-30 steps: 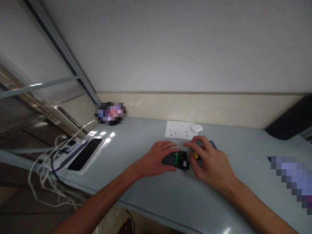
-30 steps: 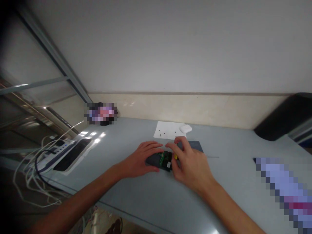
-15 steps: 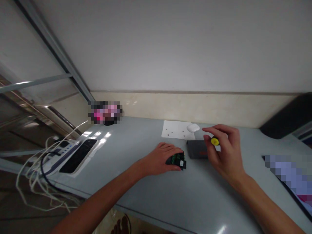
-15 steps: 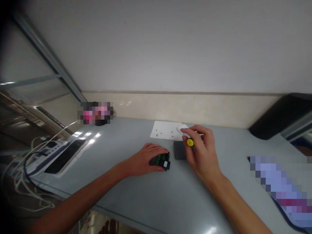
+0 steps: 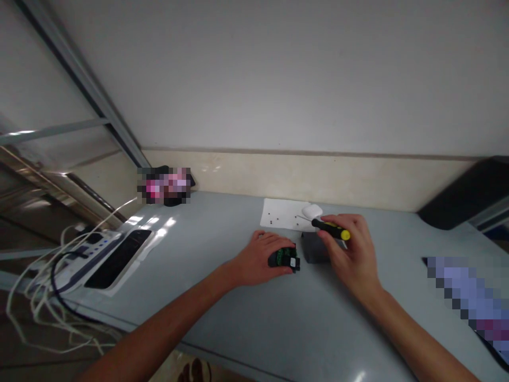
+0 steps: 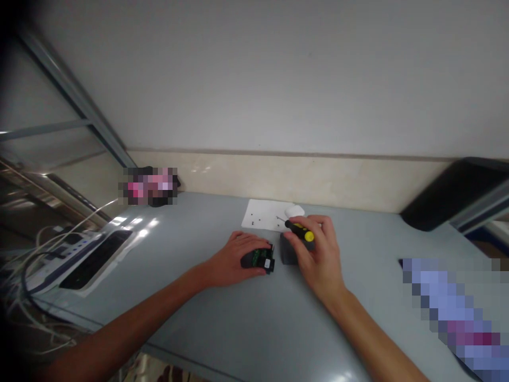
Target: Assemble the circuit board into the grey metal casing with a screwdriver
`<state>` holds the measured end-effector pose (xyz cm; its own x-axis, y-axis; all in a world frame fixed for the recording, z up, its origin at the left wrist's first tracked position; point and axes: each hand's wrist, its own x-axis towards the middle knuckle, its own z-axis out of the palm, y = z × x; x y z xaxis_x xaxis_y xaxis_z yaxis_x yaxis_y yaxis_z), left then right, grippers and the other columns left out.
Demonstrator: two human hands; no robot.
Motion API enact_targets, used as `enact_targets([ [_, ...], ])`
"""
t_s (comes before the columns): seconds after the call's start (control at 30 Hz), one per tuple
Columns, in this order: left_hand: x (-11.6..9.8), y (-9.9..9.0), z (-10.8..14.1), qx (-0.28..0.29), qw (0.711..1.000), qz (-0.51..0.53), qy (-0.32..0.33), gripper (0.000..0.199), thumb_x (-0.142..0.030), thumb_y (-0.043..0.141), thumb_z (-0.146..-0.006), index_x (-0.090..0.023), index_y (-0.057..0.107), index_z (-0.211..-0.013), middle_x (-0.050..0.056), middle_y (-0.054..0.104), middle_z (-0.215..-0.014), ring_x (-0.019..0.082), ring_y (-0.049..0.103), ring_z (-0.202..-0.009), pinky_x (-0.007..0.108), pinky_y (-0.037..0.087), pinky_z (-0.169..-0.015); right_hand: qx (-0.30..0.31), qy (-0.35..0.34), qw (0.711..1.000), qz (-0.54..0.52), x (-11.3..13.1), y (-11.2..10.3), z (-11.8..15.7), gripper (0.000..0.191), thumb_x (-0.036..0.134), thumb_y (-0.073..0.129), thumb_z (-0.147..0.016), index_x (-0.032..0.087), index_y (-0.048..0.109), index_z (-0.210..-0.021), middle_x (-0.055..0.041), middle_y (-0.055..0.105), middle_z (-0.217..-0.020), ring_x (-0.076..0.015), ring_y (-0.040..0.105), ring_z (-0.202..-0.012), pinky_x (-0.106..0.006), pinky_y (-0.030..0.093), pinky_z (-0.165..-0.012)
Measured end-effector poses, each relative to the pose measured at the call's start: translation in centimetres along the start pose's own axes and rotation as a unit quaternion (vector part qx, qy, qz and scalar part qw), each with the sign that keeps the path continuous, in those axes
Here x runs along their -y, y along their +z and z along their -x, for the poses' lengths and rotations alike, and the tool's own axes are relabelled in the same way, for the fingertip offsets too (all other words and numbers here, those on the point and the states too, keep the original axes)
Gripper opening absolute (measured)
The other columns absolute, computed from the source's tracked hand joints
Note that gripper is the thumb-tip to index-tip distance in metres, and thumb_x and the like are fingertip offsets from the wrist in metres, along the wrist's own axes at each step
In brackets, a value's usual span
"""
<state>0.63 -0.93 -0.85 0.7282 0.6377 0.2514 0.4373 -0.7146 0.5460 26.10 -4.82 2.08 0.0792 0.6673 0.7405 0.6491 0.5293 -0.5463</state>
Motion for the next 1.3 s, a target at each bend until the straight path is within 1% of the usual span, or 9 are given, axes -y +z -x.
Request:
enact_targets([
  [0.07,0.0,0.2,0.1,-0.009,1.0,0.001,-0.003,0.053,-0.056,0.079,-0.098,-0.031,0.063,-0.141,0.004,0.071,-0.147,0.027,0.064,-0.137,0.045,0.03,-0.122,0.021,0.036,0.999,-0.03,-0.3,1.0,0.7,0.018,0.035,0.069,-0.103,0.026,0.073,-0.119,-0.0096,0.067,-0.115,-0.0269,0.068,-0.108,-0.046,0.06,-0.094],
  [0.13,0.0,0.3,0.2,-0.011,1.0,0.001,-0.01,0.053,-0.055,0.079,-0.097,-0.032,0.064,-0.141,0.004,0.071,-0.147,0.027,0.064,-0.138,0.045,0.03,-0.123,0.034,0.096,0.992,-0.081,-0.7,1.9,1.3,0.021,0.04,0.069,-0.103,0.026,0.072,-0.117,-0.0102,0.07,-0.117,-0.0265,0.071,-0.107,-0.045,0.061,-0.092],
  [0.3,-0.1,0.3,0.2,-0.015,1.0,0.012,-0.015,0.051,-0.053,0.083,-0.094,-0.03,0.065,-0.137,0.003,0.072,-0.145,0.026,0.065,-0.136,0.045,0.03,-0.122,0.013,0.269,0.941,-0.206,-1.2,2.9,1.5,0.04,0.059,0.071,-0.098,0.023,0.066,-0.114,-0.0073,0.074,-0.1,-0.021,0.075,-0.076,-0.038,0.065,-0.073],
  [0.47,-0.4,0.2,0.2,-0.021,1.0,0.012,-0.019,0.049,-0.052,0.083,-0.094,-0.029,0.065,-0.134,0.004,0.074,-0.142,0.027,0.066,-0.133,0.046,0.029,-0.122,-0.007,0.33,0.923,-0.196,-1.0,2.4,0.8,0.054,0.071,0.074,-0.091,0.021,0.066,-0.111,-0.0065,0.076,-0.089,-0.0215,0.074,-0.068,-0.035,0.063,-0.063],
  [0.63,-0.5,-0.1,0.1,-0.011,0.999,0.0,-0.042,0.056,-0.051,0.086,-0.09,-0.031,0.063,-0.137,0.003,0.075,-0.139,0.029,0.065,-0.133,0.048,0.025,-0.124,-0.001,0.334,0.928,-0.167,-1.1,1.9,0.5,0.059,0.075,0.071,-0.091,0.02,0.067,-0.113,-0.006,0.075,-0.088,-0.0216,0.074,-0.069,-0.035,0.061,-0.063],
  [0.73,-0.5,-0.1,0.1,-0.017,0.998,0.01,-0.051,0.058,-0.051,0.088,-0.09,-0.031,0.064,-0.138,0.003,0.075,-0.138,0.029,0.065,-0.132,0.048,0.024,-0.124,0.004,0.325,0.937,-0.131,-1.2,1.7,0.2,0.061,0.076,0.068,-0.092,0.02,0.068,-0.114,-0.0056,0.073,-0.086,-0.019,0.067,-0.062,-0.033,0.056,-0.059],
  [0.83,-0.4,-0.1,0.1,-0.021,0.998,0.02,-0.05,0.059,-0.05,0.09,-0.088,-0.031,0.064,-0.138,0.003,0.075,-0.138,0.029,0.065,-0.133,0.048,0.025,-0.123,0.001,0.296,0.952,-0.082,-1.1,1.4,-0.1,0.061,0.077,0.065,-0.092,0.019,0.072,-0.109,-0.0063,0.072,-0.085,-0.0181,0.061,-0.064,-0.032,0.051,-0.06],
  [1.03,-0.3,-0.1,0.0,-0.024,0.998,0.027,-0.06,0.065,-0.045,0.098,-0.081,-0.033,0.065,-0.137,0.001,0.075,-0.138,0.029,0.064,-0.132,0.048,0.026,-0.122,0.001,0.265,0.959,-0.098,-1.1,1.0,-0.3,0.051,0.07,0.068,-0.094,0.021,0.073,-0.108,-0.0038,0.071,-0.086,-0.0156,0.056,-0.063,-0.028,0.044,-0.057],
  [1.3,-0.2,-0.1,-0.3,-0.023,0.997,0.034,-0.072,0.06,-0.043,0.098,-0.08,-0.034,0.068,-0.132,0.0,0.075,-0.138,0.028,0.065,-0.132,0.048,0.03,-0.121,-0.011,0.253,0.965,-0.063,-2.0,0.5,-0.5,0.044,0.063,0.072,-0.094,0.024,0.076,-0.113,-0.0055,0.073,-0.093,-0.0179,0.06,-0.069,-0.031,0.05,-0.06],
])
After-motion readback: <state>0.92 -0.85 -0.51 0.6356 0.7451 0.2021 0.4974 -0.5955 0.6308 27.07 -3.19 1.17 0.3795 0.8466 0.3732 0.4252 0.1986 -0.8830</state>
